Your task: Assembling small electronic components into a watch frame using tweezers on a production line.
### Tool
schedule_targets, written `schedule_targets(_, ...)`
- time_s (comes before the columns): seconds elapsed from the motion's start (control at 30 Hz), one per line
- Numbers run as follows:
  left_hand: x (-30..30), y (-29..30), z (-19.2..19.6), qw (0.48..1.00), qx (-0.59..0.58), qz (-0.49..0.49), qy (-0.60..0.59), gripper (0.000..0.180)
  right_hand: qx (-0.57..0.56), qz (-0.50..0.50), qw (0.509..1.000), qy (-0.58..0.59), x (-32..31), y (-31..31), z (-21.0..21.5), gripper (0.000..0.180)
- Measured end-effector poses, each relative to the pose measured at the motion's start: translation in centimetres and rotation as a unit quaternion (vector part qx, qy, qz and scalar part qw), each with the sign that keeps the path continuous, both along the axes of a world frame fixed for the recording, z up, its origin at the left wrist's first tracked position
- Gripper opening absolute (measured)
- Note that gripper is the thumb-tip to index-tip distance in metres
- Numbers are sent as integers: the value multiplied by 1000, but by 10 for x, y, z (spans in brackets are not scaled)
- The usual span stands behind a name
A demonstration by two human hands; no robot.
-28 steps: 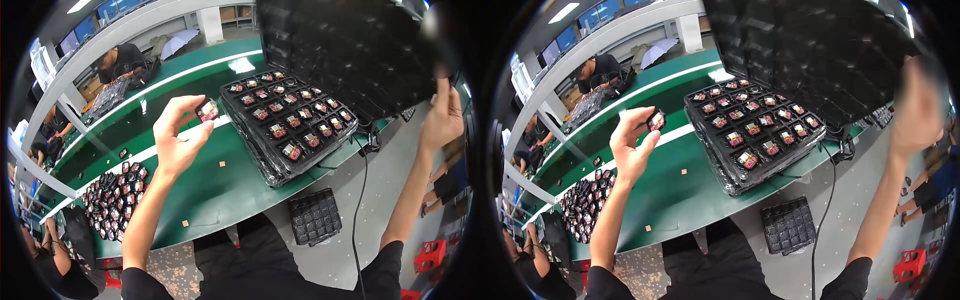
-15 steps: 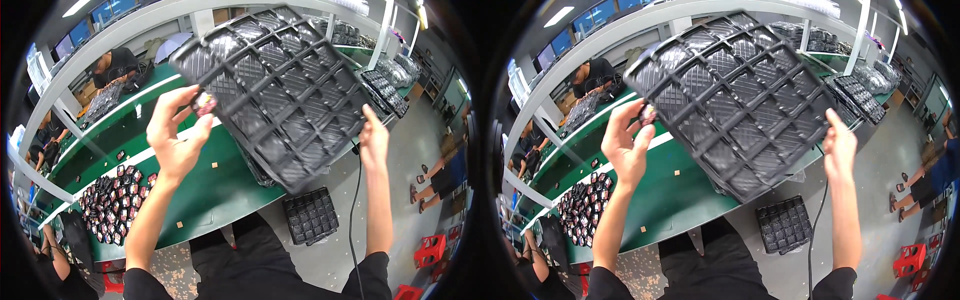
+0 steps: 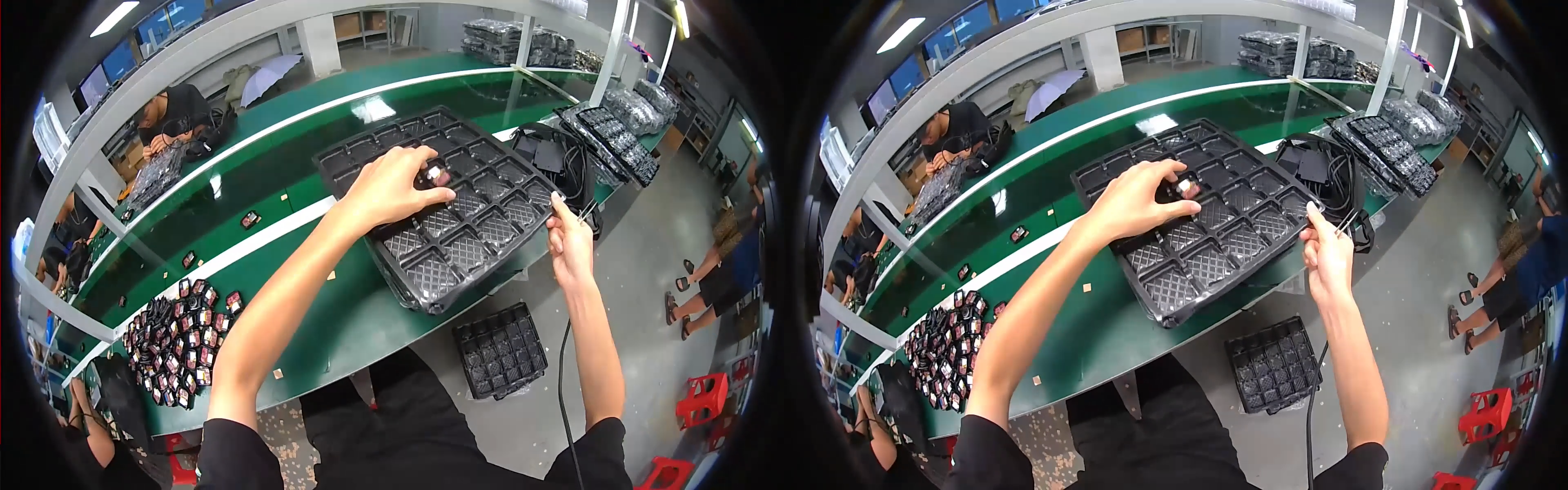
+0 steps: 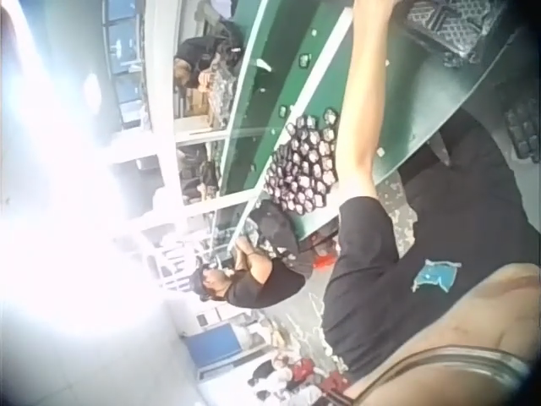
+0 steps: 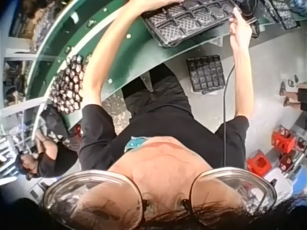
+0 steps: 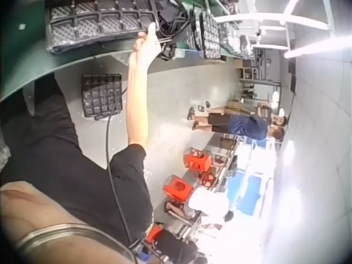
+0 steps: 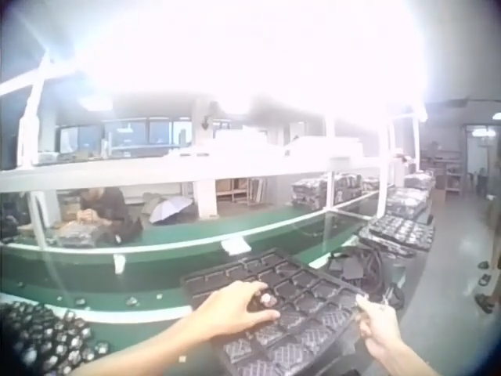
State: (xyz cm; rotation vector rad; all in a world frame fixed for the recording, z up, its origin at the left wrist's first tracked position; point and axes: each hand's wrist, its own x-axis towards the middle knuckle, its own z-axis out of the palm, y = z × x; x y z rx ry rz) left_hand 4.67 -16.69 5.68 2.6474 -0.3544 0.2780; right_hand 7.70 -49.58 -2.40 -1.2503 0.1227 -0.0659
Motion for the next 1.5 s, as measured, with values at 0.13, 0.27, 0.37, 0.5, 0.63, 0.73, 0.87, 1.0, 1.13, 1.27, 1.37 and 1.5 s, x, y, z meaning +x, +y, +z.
schedule_targets(0.13, -27, 18, -17, 993, -48, -9, -111, 74, -11, 13, 1000, 8, -2, 4, 0, 34)
schedule_targets(0.27, -70, 33, -35, 994, -21, -14, -109, 68, -78, 56, 995, 14, -3, -4, 0, 40)
schedule_targets(0.37, -60, 45, -42, 994, -6, 4, -106, 67, -182, 53, 982, 4, -4, -9, 10, 44)
schedule_targets(0.5, -37, 51, -41, 995, -60, 31, -68, 67, -121, -89, 986, -74, -17, -39, 11, 33)
schedule_targets(0.63, -29, 52, -53, 993, -67, 5, -100, 69, -49, -223, 967, -112, -57, -124, -20, 33)
schedule_targets(0.73, -34, 56, -60, 972, -136, -40, -187, 62, -75, -309, 948, 31, -114, -175, -85, 30)
schedule_targets(0.87, -37, 124, -68, 953, -137, 28, -268, 53, -222, -241, 926, 188, -213, -175, -212, 39)
schedule_targets(1.0, -58, 226, -97, 958, 21, 220, -184, 55, -213, -91, 914, 332, -282, -99, -230, 41)
schedule_targets(1.13, -62, 277, -135, 963, 50, 260, -57, 43, -233, 44, 938, 254, -284, -19, -207, 38)
schedule_targets(1.27, -66, 280, -147, 969, 30, 202, -141, 31, -187, 194, 961, 63, -261, 57, -147, 24)
schedule_targets(1.37, -83, 254, -141, 979, 18, 141, -144, 32, -162, 260, 950, -55, -242, 102, -103, 26)
schedule_targets(1.5, -160, 177, -116, 993, -7, 32, -110, 34, -121, 345, 917, -161, -221, 146, -50, 23)
